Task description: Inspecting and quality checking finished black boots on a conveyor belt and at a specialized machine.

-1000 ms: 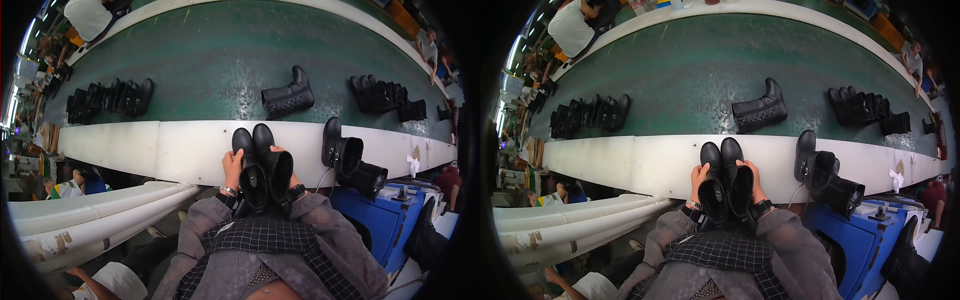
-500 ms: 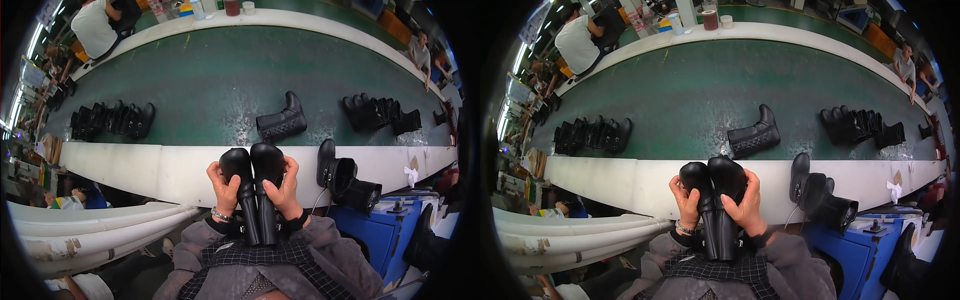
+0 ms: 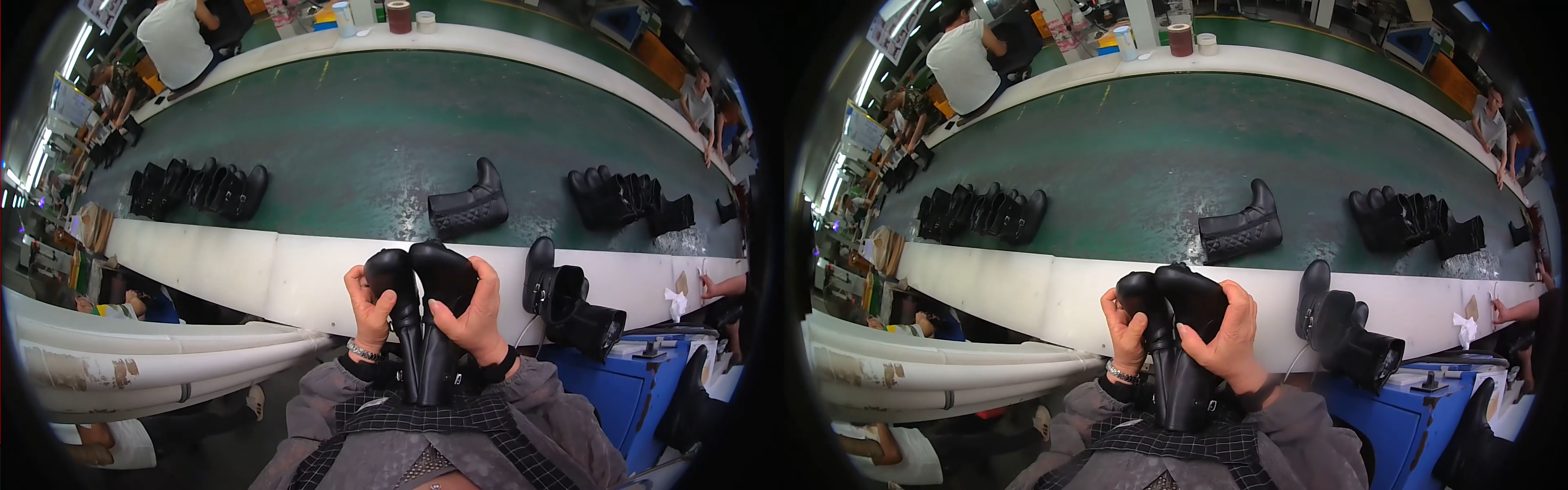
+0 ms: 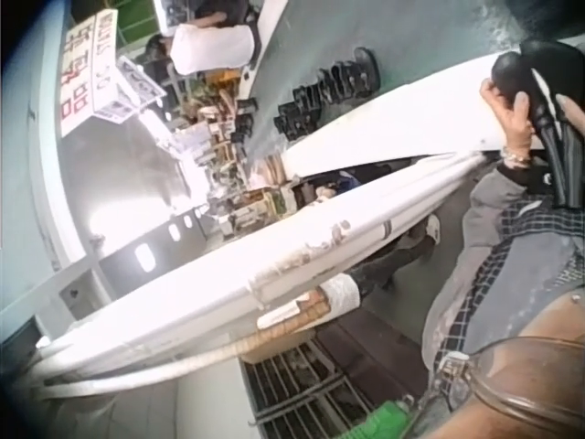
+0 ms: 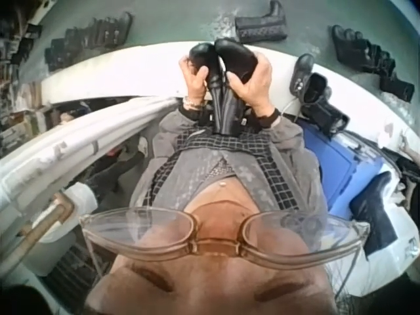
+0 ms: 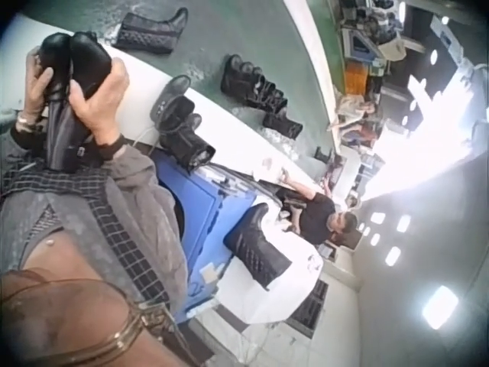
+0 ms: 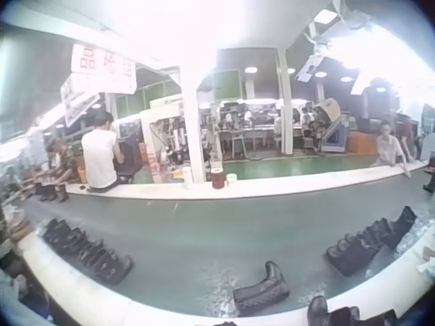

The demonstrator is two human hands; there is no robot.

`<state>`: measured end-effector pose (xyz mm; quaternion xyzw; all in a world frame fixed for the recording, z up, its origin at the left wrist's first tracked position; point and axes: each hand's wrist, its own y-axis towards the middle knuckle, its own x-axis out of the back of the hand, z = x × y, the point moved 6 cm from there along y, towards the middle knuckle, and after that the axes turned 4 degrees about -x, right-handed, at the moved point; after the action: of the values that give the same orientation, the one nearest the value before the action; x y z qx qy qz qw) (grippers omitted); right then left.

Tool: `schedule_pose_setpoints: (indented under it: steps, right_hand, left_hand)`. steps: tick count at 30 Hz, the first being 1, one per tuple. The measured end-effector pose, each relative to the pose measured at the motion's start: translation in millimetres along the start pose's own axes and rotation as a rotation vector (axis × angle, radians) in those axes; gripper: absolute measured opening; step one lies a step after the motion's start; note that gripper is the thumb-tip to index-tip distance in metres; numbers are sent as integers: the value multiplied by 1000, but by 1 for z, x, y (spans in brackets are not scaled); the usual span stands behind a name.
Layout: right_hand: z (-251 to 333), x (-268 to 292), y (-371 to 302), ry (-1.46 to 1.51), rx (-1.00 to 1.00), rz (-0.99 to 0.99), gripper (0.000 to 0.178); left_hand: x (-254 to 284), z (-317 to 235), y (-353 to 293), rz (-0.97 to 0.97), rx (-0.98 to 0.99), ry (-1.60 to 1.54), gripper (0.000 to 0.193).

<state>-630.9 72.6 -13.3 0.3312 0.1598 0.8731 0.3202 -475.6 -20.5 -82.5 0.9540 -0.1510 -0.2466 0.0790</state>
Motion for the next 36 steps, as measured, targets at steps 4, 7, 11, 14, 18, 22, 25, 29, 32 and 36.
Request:
schedule_pose_setpoints:
  steps: [4, 7, 11, 14, 18, 22, 25, 29, 32, 36]
  right_hand:
    - [18, 9, 6, -83, 83, 0, 78]
    - [20, 11, 7, -101, 101, -10, 78]
    - [20, 12, 9, -98, 110, 1, 77]
    - [23, 12, 9, -90, 127, -2, 75]
    - [24, 11, 12, -70, 129, 1, 75]
    - [19, 11, 21, -19, 69, 58, 74]
    - [13, 7, 24, 60, 43, 103, 70]
    - [-9, -6, 27, 239, -14, 179, 67]
    - [-17, -13, 24, 413, -79, 176, 67]
    - [-11, -12, 30, 463, -19, 211, 69]
  left_hand:
    - [-5, 0, -1, -7, 14, -99, 62]
    - [-7, -1, -2, -4, 7, -113, 62]
    - [-6, -2, 0, 13, -16, -113, 62]
    - [-7, -4, -1, 6, -12, -142, 62]
    - [-6, -3, 0, 5, -8, -157, 61]
    - [-10, -5, 4, 23, 12, -164, 61]
    - [-10, -5, 3, 39, 15, -162, 61]
    - [-12, -2, 4, 31, 37, -143, 61]
    - [-7, 1, 4, 35, 37, -101, 61]
    - [-5, -1, 3, 28, 44, -91, 61]
